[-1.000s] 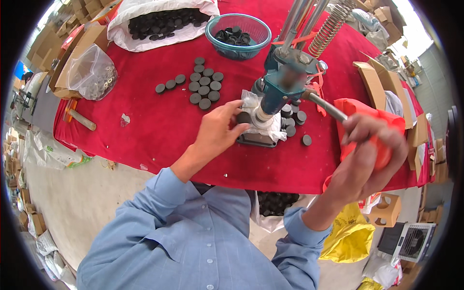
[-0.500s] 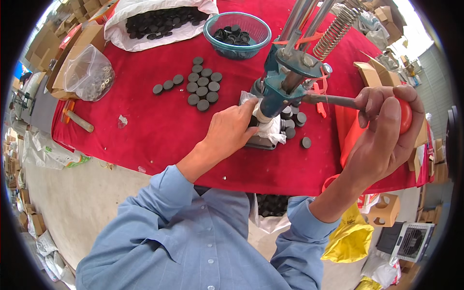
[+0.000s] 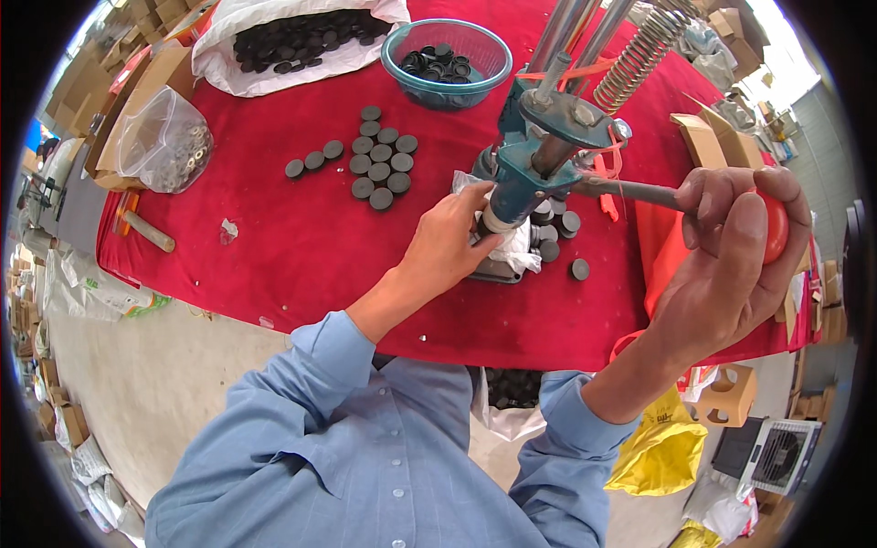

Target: The person arranges small circular magnets and metal washers on a red tablecloth, stacking them into pairs. They then use a manual press tool to compress the stacked components one by one, placing the finished units into a pile.

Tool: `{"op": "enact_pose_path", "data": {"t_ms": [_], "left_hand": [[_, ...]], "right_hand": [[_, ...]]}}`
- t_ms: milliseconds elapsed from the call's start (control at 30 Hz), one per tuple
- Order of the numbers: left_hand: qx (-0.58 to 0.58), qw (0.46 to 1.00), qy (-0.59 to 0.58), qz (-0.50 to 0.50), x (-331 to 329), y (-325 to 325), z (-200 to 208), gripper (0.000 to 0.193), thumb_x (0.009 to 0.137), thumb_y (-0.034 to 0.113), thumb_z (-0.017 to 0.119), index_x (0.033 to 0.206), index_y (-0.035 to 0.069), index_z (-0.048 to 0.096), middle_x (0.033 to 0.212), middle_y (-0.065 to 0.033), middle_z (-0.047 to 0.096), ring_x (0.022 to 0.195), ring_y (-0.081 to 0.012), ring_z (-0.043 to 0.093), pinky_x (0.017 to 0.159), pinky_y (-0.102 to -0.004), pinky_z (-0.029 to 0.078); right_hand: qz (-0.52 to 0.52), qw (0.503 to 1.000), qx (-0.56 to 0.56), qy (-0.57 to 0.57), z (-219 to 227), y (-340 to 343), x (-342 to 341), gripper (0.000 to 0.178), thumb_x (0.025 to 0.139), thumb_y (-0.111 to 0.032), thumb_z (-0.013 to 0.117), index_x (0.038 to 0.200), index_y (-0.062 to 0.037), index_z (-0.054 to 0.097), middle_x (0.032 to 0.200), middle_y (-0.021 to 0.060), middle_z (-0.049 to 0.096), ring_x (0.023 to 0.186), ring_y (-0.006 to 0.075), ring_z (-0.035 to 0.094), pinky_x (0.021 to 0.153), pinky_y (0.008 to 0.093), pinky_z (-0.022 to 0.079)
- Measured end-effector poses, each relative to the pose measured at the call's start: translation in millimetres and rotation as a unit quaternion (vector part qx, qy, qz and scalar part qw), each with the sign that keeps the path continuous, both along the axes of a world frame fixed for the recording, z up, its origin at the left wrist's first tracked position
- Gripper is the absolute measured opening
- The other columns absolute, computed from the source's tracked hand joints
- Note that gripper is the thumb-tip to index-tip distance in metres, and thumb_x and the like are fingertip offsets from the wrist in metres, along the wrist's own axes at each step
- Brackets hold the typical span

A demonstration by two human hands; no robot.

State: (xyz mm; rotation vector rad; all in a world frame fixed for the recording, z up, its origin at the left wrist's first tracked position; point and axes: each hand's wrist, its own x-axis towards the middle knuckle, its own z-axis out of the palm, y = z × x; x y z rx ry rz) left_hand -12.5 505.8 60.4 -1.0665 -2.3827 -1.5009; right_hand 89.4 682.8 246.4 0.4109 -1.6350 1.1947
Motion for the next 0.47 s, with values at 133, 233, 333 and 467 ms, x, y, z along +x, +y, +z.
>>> {"op": "enact_pose_path", "data": {"t_ms": [133,233,333,467], "left_hand": [[0.022,1.000,-0.013,0.013,1,3,-6,0.069,0.082,0.009,0.091,0.142,0.003,0.057,0.111,-0.0147,0.076,0.076,-0.0221,0.067,0.069,-0.0368,0.057],[0.031,0.999,-0.031,0.007,0,4,-6,0.068,0.082,0.011,0.092,0.141,0.002,0.058,0.111,-0.0152,0.076,0.078,-0.0213,0.069,0.070,-0.0359,0.057],[0.033,0.998,-0.056,-0.006,2,-4,-2,0.069,0.082,0.011,0.092,0.142,0.002,0.058,0.115,-0.0149,0.077,0.084,-0.0210,0.072,0.075,-0.0339,0.059],[0.071,0.993,-0.092,-0.017,-4,-26,-4,0.070,0.084,0.010,0.090,0.145,0.006,0.056,0.120,-0.0146,0.074,0.093,-0.0247,0.074,0.080,-0.0374,0.061]], "right_hand": [[-0.007,1.000,0.001,0.000,-1,-2,-1,0.025,0.109,-0.015,0.058,0.130,-0.0016,0.058,0.088,0.0100,0.060,0.076,0.0150,0.056,0.069,0.0328,0.051],[-0.043,0.999,-0.006,-0.005,-4,-7,5,0.026,0.108,-0.015,0.060,0.130,-0.0025,0.056,0.087,0.0091,0.060,0.073,0.0160,0.055,0.068,0.0337,0.052],[-0.083,0.996,0.017,0.018,-26,-9,18,0.032,0.106,-0.024,0.066,0.130,-0.0086,0.052,0.085,0.0061,0.056,0.069,0.0168,0.053,0.067,0.0338,0.054],[-0.062,0.997,0.049,0.019,-57,-23,42,0.030,0.108,-0.028,0.060,0.133,-0.0145,0.051,0.082,0.0084,0.051,0.073,0.0199,0.046,0.067,0.0372,0.048]]}}
